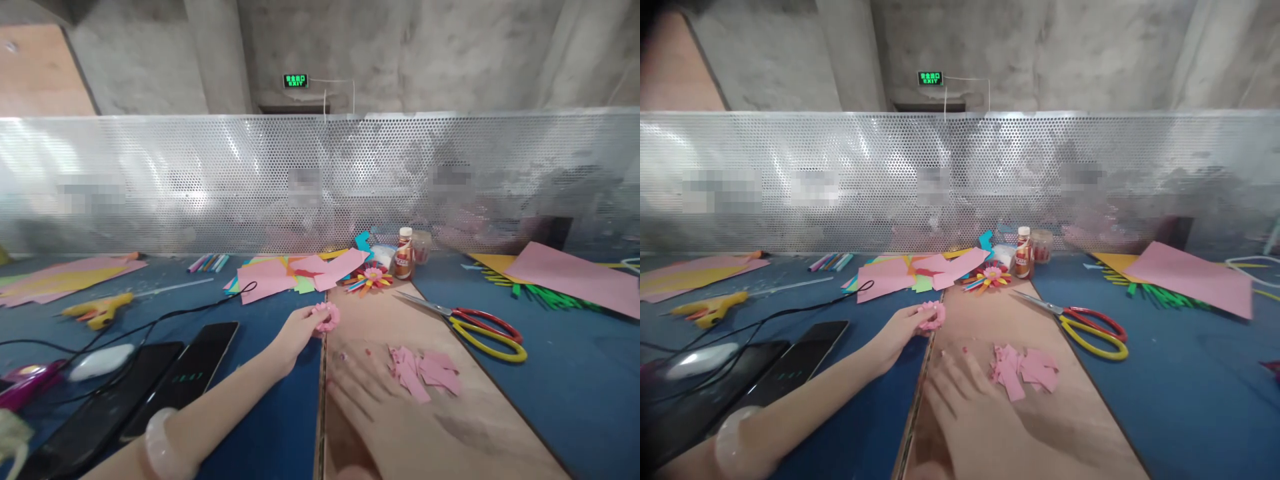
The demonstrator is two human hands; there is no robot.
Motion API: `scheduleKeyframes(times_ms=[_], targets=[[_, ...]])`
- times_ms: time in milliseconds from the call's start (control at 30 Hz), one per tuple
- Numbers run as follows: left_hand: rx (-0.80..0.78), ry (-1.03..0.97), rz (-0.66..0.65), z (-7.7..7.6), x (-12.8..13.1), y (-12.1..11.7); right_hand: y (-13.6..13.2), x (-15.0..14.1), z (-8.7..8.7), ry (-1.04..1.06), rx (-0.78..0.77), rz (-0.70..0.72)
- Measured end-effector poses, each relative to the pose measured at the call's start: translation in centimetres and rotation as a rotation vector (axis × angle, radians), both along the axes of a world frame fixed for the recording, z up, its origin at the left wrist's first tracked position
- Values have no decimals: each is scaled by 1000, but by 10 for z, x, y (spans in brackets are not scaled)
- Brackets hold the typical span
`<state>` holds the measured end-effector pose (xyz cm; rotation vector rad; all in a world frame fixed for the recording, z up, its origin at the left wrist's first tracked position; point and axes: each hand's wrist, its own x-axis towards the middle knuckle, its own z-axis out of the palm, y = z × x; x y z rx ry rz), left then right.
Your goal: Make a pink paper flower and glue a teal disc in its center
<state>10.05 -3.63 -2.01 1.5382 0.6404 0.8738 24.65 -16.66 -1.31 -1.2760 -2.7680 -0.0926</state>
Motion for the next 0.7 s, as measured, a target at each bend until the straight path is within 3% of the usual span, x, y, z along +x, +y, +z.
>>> scheduleKeyframes(times_ms=[100, 167, 233, 367, 433, 533, 633, 700], targets=[[-34, -8, 21, -2, -1, 2, 3, -11, 9, 44, -176, 59], [-57, -10, 38, -3, -1, 4, 4, -4, 12, 64, -212, -2], [-71, -11, 48, -3, -1, 5, 5, 11, 11, 61, -171, -136], [-76, -20, 40, -3, -1, 5, 12, 44, -2, -13, 52, -390], [-80, -23, 41, -3, -1, 4, 18, 50, -7, -15, 142, -351], [-86, -27, 46, -3, -1, 3, 26, 46, -8, -8, 116, -226], [-85, -37, 37, -2, -1, 2, 32, 41, -3, -55, 16, -334], [-83, -39, 27, -2, -1, 2, 30, 41, 1, -83, 27, -413]])
